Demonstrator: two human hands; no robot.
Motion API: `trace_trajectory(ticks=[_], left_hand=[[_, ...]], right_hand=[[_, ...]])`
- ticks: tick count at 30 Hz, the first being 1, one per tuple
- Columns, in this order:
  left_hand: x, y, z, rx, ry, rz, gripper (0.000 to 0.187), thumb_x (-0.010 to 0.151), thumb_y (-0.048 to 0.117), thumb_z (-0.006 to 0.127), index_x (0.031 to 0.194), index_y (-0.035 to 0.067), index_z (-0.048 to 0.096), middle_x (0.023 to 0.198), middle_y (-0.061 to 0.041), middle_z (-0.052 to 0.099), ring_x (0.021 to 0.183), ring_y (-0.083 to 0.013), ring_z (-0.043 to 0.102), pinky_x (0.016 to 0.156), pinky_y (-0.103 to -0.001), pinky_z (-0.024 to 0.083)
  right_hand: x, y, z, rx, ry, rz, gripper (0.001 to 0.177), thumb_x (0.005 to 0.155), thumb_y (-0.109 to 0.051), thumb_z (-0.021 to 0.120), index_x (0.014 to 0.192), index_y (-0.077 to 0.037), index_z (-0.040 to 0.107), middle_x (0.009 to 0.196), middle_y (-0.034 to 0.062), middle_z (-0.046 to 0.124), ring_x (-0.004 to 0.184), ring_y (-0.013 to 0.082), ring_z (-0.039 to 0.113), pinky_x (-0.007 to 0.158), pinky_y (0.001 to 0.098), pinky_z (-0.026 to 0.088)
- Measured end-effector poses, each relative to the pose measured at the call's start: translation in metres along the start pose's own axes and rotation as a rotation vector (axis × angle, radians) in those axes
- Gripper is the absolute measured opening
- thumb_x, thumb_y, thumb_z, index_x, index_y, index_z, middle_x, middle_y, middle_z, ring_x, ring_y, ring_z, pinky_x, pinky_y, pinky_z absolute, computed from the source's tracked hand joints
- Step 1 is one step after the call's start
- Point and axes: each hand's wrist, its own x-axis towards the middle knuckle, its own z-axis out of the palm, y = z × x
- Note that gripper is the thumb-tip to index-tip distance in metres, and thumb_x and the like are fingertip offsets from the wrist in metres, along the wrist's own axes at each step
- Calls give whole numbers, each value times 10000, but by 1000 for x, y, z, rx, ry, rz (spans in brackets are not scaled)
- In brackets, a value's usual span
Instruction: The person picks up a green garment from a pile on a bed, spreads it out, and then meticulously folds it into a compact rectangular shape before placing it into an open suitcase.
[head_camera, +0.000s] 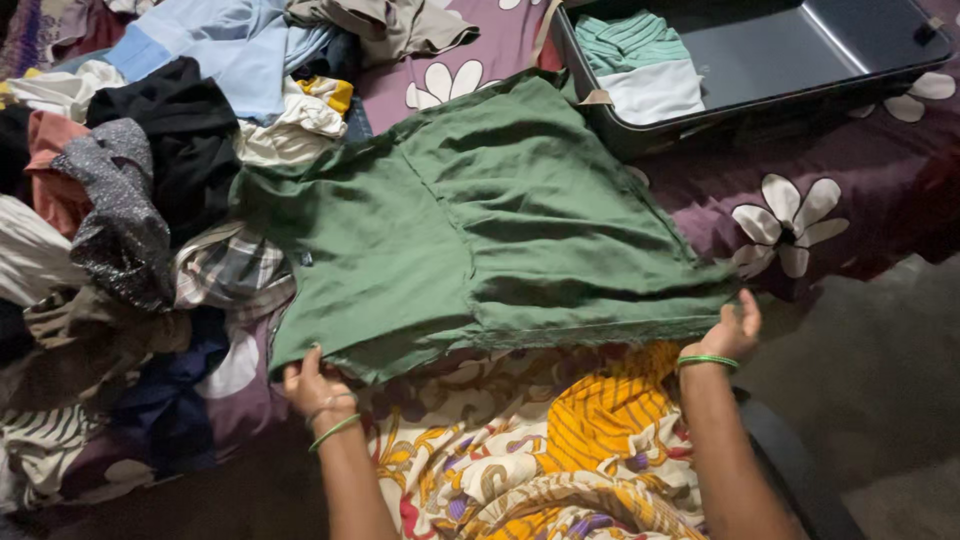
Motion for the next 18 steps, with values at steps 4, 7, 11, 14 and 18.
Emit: trace_trajectory(ticks=[4,7,11,14,18], left_hand=[[-16,18,-7,128,46,81,325,818,-104,702,1111,38,698,1060,-51,738,907,-176,697,808,-311,581],[-24,26,-12,301,111,51,326,818,-101,695,1099,61,671,1022,-37,706,849,-185,641,709,-320,494],[-20,39,7,391,83,154,303,812,-112,700,1071,23,620,1034,-56,692,848,-175,631,717,-307,513],[-16,54,38,339,81,168,416,781,-102,689,1155,63,615,1072,-38,702,891,-149,673,766,-296,563],[-5,65,65,338,20,168,440,803,-100,688,1202,57,591,1111,-40,694,938,-157,679,818,-307,579]], right_hand=[[-3,-14,4,-316,-36,-101,343,989,55,535,1218,-78,753,1112,-16,653,862,152,420,800,319,383],[5,-13,-2,-198,-19,4,381,912,71,488,1134,-69,765,1076,-30,731,946,87,616,912,233,508],[19,-16,3,-118,-102,-8,381,884,96,529,1163,-26,759,1067,10,686,916,107,580,866,253,498],[27,-32,29,-96,-165,-20,360,863,99,568,1157,-21,738,1082,16,665,934,115,606,864,281,523],[22,-48,67,-64,-166,147,307,898,62,577,1141,-36,735,1029,32,662,877,150,645,783,342,575]])
